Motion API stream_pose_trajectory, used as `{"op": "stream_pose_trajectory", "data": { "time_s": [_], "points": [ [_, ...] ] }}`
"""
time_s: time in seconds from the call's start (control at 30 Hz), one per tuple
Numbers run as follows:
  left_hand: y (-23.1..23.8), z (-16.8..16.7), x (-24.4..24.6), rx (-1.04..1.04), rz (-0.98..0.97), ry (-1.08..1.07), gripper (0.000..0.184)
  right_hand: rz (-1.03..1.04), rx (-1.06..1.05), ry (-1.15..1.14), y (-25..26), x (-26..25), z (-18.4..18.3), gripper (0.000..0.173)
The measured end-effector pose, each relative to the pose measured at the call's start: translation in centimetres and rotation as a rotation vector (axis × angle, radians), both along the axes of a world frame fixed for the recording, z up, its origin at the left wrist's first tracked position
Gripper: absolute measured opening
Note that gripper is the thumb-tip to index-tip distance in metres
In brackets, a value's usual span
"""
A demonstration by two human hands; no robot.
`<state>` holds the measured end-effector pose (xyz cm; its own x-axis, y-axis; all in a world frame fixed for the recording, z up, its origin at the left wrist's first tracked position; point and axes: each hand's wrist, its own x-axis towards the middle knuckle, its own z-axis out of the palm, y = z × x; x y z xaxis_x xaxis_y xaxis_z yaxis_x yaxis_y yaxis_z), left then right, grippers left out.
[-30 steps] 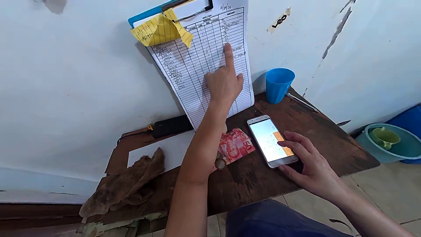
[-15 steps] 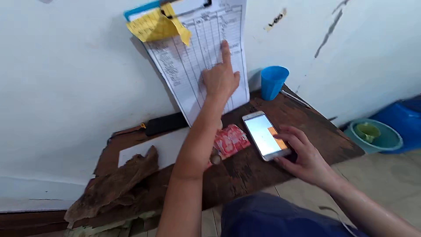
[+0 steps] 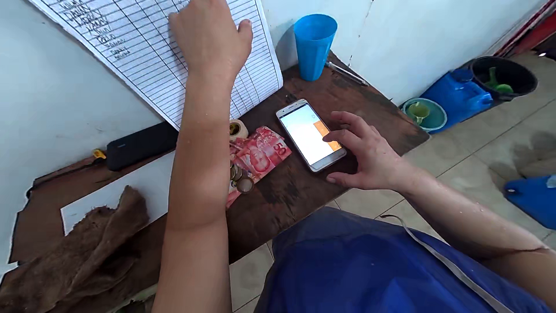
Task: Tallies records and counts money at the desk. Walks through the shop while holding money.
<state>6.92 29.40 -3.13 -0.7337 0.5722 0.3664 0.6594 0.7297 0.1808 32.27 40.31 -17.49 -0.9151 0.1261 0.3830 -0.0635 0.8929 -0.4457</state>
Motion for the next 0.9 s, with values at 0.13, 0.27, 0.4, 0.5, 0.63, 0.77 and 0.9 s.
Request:
{"op": "stream_pose_trajectory", "data": {
  "time_s": [0.13,0.27,0.4,0.5,0.63,0.77,0.9],
  "points": [
    [-0.1,-0.1,-0.1,0.031,-0.022,0.003,0.046,0.022,0.080,0.009,-0.4,-0.1,-0.3,0.071],
    [-0.1,-0.2,-0.5,0.048,-0.034,0.028,0.043,0.161,0.112,0.036,-0.9,-0.2,-0.3,0.068],
    [-0.1,-0.2,-0.5,0.047,-0.031,0.031,0.042,0.078,0.070,0.028,0.5,-0.1,0.2,0.067],
    [-0.1,-0.2,-0.5,0.044,-0.022,0.038,0.043,0.014,0.082,0.050,1.4,0.1,-0.1,0.068],
    [-0.2,-0.2,-0.4,0.034,-0.013,0.015,0.045,0.026,0.088,0.033,1.3,0.1,0.0,0.071],
    [-0.1,-0.2,-0.6,0.040,-0.021,0.032,0.045,0.082,0.046,0.004,1.0,-0.6,0.6,0.074],
    [-0.2,-0.2,-0.6,0.061,-0.027,0.036,0.042,0.126,0.060,-0.018,0.2,-1.9,0.6,0.076]
  ]
}}
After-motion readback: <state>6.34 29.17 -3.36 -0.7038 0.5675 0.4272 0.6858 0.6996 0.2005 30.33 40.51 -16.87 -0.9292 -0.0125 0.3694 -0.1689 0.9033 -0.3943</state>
